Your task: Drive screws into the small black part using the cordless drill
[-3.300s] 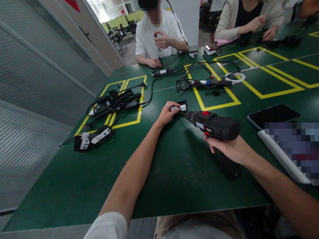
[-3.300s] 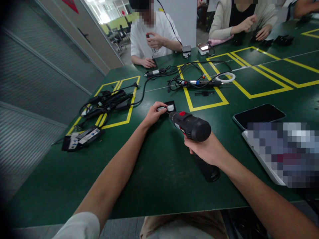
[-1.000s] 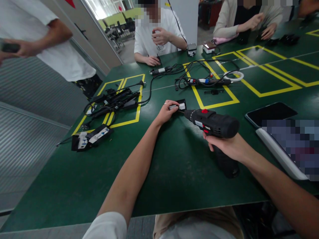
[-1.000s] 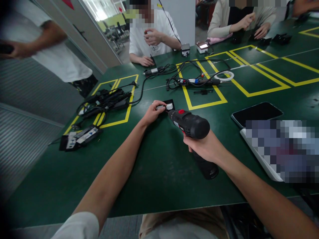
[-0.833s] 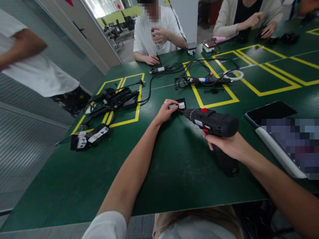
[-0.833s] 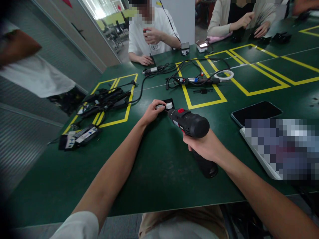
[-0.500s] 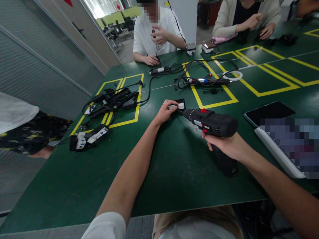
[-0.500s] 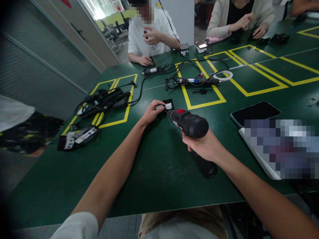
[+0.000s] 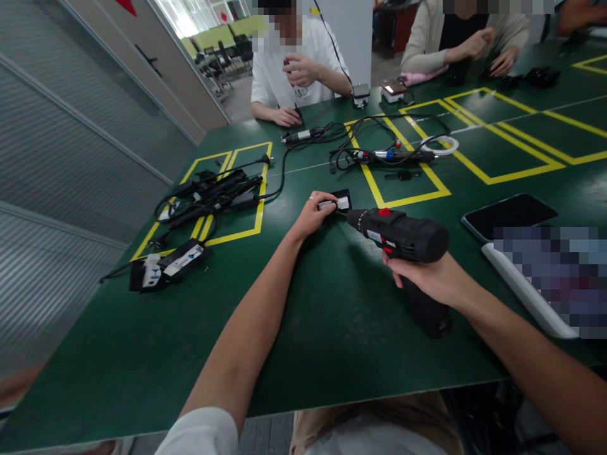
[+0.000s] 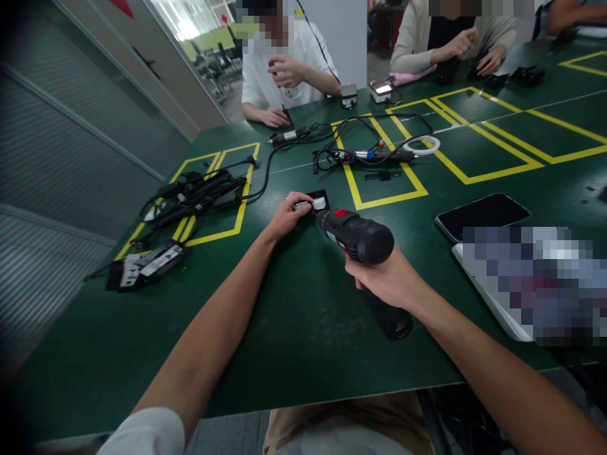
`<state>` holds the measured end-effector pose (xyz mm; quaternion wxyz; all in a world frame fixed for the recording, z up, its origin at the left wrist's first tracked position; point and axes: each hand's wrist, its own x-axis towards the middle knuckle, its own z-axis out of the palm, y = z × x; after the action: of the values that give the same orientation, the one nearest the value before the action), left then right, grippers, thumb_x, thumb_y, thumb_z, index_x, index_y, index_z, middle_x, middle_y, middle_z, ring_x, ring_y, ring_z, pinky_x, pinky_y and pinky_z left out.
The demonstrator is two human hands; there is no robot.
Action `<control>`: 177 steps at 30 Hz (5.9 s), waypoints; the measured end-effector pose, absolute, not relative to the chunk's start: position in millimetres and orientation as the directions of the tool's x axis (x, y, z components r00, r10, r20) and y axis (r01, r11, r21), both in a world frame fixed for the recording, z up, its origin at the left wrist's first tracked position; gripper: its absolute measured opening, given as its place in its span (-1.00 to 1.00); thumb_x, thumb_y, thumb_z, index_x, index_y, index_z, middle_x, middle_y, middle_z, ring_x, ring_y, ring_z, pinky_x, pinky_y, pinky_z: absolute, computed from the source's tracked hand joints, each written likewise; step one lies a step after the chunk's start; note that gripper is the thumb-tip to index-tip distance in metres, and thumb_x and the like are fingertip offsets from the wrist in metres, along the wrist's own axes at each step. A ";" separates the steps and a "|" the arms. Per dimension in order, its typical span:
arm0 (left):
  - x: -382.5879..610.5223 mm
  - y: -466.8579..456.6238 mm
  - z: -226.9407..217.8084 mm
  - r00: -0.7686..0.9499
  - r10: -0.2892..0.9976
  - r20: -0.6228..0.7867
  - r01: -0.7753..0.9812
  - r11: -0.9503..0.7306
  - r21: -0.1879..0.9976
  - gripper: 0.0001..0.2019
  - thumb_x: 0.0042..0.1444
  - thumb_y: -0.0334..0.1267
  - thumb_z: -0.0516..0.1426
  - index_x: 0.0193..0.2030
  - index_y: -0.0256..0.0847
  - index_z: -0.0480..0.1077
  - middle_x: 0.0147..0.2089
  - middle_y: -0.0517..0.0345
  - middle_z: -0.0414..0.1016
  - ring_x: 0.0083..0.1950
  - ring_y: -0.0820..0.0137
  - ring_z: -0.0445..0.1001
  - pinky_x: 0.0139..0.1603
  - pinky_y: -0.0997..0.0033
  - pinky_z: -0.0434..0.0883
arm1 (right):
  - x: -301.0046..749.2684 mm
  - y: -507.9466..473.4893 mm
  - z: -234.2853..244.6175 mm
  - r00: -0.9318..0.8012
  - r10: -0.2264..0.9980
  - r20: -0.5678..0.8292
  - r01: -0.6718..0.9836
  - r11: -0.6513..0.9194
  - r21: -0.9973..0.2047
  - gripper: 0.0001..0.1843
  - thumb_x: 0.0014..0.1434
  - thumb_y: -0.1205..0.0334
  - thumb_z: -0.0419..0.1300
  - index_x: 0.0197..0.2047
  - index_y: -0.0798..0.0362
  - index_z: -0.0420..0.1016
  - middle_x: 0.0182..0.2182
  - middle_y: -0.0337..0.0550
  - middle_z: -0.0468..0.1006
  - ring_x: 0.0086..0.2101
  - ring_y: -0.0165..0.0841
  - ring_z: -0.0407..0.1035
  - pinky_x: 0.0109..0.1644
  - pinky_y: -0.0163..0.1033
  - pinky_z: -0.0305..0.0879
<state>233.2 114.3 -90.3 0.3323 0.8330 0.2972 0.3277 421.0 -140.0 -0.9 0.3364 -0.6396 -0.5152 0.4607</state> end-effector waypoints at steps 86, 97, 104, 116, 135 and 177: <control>232.3 112.3 -88.2 0.612 0.717 0.333 0.295 -0.598 0.745 -0.77 0.16 -0.15 0.13 -0.10 -0.15 0.48 -0.07 0.07 0.40 0.05 0.29 0.35 0.20 0.22 0.25 | 420.8 -140.4 0.9 0.015 0.973 -0.228 0.323 -0.221 -0.920 -0.88 0.13 0.23 0.14 -0.35 0.05 0.47 -0.52 -0.22 0.50 -0.46 -0.33 0.40 -0.22 -0.17 0.31; 233.8 111.1 -88.2 0.604 0.710 0.362 0.299 -0.623 0.722 -0.78 0.15 -0.19 0.13 -0.11 -0.18 0.48 -0.08 0.08 0.44 0.06 0.30 0.37 0.21 0.22 0.26 | 418.4 -140.6 6.1 0.043 0.957 -0.285 0.319 -0.284 -0.904 -0.87 0.13 0.19 0.13 -0.39 0.04 0.41 -0.58 -0.26 0.47 -0.47 -0.33 0.40 -0.25 -0.20 0.27; 232.3 110.8 -88.0 0.608 0.705 0.365 0.290 -0.625 0.725 -0.77 0.16 -0.18 0.13 -0.09 -0.18 0.48 -0.05 0.07 0.43 0.07 0.30 0.37 0.21 0.22 0.27 | 417.8 -140.6 5.8 0.041 0.961 -0.274 0.311 -0.273 -0.910 -0.85 0.13 0.17 0.14 -0.32 0.06 0.45 -0.55 -0.24 0.48 -0.49 -0.34 0.39 -0.23 -0.17 0.30; 231.3 110.7 -89.4 0.615 0.702 0.360 0.281 -0.621 0.731 -0.74 0.15 -0.14 0.15 -0.06 -0.17 0.48 -0.03 0.06 0.41 0.06 0.29 0.38 0.15 0.23 0.33 | 420.4 -140.8 3.5 0.029 0.961 -0.273 0.312 -0.269 -0.911 -0.88 0.13 0.20 0.14 -0.30 0.05 0.43 -0.56 -0.25 0.48 -0.47 -0.33 0.40 -0.22 -0.18 0.32; 232.3 113.0 -91.6 0.606 0.694 0.390 0.273 -0.641 0.717 -0.78 0.13 -0.19 0.17 -0.09 -0.16 0.49 -0.07 0.06 0.43 0.05 0.31 0.38 0.16 0.24 0.31 | 418.0 -141.2 2.1 0.056 0.960 -0.273 0.306 -0.277 -0.911 -0.88 0.11 0.20 0.17 -0.29 0.06 0.45 -0.56 -0.25 0.49 -0.50 -0.34 0.41 -0.29 -0.20 0.33; 230.4 86.6 -84.9 0.622 0.548 0.559 0.440 -0.835 0.330 -0.65 0.15 -0.20 0.18 0.08 -0.14 0.35 0.13 -0.04 0.37 0.21 0.19 0.32 0.26 0.07 0.29 | 393.2 -160.9 -6.6 0.022 0.979 -0.201 0.947 -0.085 -0.311 0.01 0.06 -0.01 0.27 0.43 0.18 -0.06 0.02 0.23 0.46 -0.10 0.11 0.45 -0.18 0.08 0.41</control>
<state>230.4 86.6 -84.9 0.0809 0.8970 0.2753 0.3362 393.2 -160.9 -6.6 0.0448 -0.7136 -0.6747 0.1831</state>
